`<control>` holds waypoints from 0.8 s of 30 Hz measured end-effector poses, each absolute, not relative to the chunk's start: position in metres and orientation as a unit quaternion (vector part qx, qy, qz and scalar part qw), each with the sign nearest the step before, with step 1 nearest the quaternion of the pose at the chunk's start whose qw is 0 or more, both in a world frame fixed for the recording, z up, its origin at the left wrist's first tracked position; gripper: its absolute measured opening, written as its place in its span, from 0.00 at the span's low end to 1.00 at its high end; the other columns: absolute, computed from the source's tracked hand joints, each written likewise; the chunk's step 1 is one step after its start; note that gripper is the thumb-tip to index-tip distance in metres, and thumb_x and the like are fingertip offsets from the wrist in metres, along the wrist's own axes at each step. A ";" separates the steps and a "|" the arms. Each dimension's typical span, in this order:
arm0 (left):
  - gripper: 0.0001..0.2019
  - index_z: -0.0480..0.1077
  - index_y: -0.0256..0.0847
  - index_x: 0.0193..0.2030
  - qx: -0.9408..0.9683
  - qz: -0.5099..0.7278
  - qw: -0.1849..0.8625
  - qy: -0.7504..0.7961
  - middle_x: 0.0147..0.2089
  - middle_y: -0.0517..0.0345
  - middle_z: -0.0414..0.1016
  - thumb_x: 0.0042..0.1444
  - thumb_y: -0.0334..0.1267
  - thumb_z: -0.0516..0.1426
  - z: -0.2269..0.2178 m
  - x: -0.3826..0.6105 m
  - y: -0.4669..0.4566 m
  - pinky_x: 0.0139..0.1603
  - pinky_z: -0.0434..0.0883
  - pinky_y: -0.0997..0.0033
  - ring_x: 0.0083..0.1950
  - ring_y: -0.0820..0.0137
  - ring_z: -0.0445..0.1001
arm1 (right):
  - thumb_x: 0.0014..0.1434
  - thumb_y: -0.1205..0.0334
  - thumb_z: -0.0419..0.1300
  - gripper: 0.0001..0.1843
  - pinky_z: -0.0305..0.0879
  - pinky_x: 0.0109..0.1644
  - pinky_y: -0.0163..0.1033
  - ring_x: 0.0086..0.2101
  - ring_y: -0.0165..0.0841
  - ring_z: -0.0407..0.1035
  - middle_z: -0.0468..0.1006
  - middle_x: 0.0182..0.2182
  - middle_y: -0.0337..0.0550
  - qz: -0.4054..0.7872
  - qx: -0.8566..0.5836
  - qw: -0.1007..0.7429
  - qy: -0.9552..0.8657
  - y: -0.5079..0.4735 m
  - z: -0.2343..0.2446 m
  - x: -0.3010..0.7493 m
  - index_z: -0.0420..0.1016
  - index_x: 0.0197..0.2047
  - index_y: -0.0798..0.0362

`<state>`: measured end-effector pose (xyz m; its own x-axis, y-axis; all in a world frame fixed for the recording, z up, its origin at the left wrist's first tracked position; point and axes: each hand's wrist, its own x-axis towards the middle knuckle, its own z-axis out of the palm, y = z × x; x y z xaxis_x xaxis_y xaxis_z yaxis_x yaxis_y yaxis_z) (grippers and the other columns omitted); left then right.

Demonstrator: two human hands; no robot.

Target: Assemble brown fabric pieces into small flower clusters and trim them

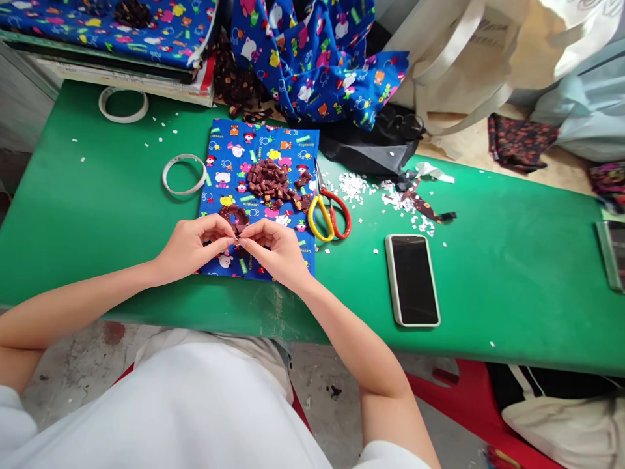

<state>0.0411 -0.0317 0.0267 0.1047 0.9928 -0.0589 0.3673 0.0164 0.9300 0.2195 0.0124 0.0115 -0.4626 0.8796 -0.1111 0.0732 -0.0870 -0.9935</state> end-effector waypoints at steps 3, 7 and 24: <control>0.05 0.71 0.38 0.34 0.605 0.358 0.434 0.564 0.30 0.64 0.77 0.55 0.37 0.57 0.027 0.041 -0.032 0.33 0.71 0.80 0.29 0.79 0.73 | 0.47 0.46 0.71 0.17 0.72 0.35 0.37 0.30 0.30 0.72 0.79 0.29 0.40 0.620 -0.401 0.323 -0.592 0.012 0.012 0.219 0.75 0.29 0.51; 0.05 0.71 0.38 0.34 0.606 0.356 0.433 0.564 0.31 0.64 0.77 0.55 0.37 0.57 0.028 0.041 -0.032 0.32 0.70 0.81 0.29 0.79 0.73 | 0.47 0.49 0.71 0.15 0.71 0.34 0.36 0.29 0.29 0.72 0.79 0.28 0.40 0.622 -0.400 0.323 -0.590 0.012 0.011 0.220 0.76 0.29 0.51; 0.06 0.71 0.38 0.34 0.597 0.358 0.449 0.560 0.30 0.63 0.78 0.54 0.39 0.58 0.027 0.041 -0.032 0.31 0.71 0.80 0.29 0.78 0.73 | 0.45 0.44 0.71 0.19 0.68 0.31 0.36 0.30 0.30 0.71 0.79 0.29 0.41 0.620 -0.400 0.320 -0.594 0.012 0.010 0.219 0.76 0.28 0.51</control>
